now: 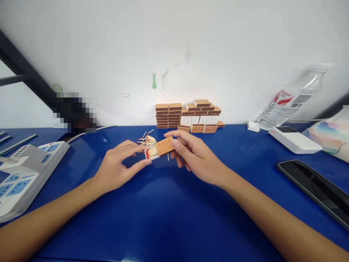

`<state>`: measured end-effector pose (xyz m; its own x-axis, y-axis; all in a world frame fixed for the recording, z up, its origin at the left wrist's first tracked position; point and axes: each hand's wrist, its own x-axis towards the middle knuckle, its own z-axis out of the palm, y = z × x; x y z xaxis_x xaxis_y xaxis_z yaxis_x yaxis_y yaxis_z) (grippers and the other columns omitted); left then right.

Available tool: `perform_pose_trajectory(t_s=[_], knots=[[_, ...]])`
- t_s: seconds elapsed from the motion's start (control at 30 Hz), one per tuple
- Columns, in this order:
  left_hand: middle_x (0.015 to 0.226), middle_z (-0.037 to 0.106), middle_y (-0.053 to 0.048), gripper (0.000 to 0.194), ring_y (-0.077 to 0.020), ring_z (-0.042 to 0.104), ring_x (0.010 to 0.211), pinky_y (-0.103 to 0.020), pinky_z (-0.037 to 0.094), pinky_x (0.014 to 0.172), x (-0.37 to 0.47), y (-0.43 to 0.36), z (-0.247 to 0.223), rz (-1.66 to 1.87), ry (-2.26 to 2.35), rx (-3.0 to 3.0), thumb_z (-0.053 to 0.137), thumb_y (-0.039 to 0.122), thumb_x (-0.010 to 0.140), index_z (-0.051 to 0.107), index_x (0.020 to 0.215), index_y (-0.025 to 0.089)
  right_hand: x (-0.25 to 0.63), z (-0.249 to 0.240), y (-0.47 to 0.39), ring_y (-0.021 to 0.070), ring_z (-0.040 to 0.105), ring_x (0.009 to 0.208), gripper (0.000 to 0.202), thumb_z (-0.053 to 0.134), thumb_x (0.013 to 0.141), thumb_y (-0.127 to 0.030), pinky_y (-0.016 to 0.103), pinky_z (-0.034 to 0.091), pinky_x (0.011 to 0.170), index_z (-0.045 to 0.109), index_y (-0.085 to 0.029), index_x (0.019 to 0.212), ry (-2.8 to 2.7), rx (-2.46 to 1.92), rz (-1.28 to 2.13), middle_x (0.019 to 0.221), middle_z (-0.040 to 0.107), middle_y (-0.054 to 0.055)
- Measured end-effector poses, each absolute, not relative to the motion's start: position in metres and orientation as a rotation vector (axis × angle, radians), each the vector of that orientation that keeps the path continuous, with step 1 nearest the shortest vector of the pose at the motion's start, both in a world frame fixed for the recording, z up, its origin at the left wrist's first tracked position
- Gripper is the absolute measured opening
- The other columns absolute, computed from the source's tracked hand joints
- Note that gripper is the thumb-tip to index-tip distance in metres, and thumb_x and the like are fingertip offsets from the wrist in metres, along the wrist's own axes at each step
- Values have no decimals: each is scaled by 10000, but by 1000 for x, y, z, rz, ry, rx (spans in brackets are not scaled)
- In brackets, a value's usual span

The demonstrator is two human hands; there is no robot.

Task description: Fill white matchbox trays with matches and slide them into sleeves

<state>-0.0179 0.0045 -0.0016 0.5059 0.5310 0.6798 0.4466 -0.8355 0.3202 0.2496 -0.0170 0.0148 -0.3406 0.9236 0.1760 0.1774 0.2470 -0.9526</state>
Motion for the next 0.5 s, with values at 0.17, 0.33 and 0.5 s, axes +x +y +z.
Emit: perform_pose_trajectory(t_s=[0.17,0.33,0.5], knots=[[1039,798,-51,342,-192,704,932,-352,598,866,-17,3,0,1330,864,2588,828,330,872,738,1179,210,233,9,-28,153,628,645,658,444,1065,-593,266,524,497,372,-227,1607,-1647,-1069,1229,829,650,23],[863,773,-2,687,-165,666,774,-330,587,780,-18,1,-4,1301,805,2588,904,440,733,663,1344,237,212,9,-53,129,579,635,679,349,1100,-567,299,545,594,199,-260,1687,-1809,-1022,1316,911,664,33],[849,746,-10,501,-156,668,765,-302,575,722,-17,-3,-1,1266,812,2544,915,409,750,739,1177,217,213,16,-56,142,598,672,664,306,1113,-552,295,523,642,211,-223,1683,-1925,-1052,1215,852,662,20]])
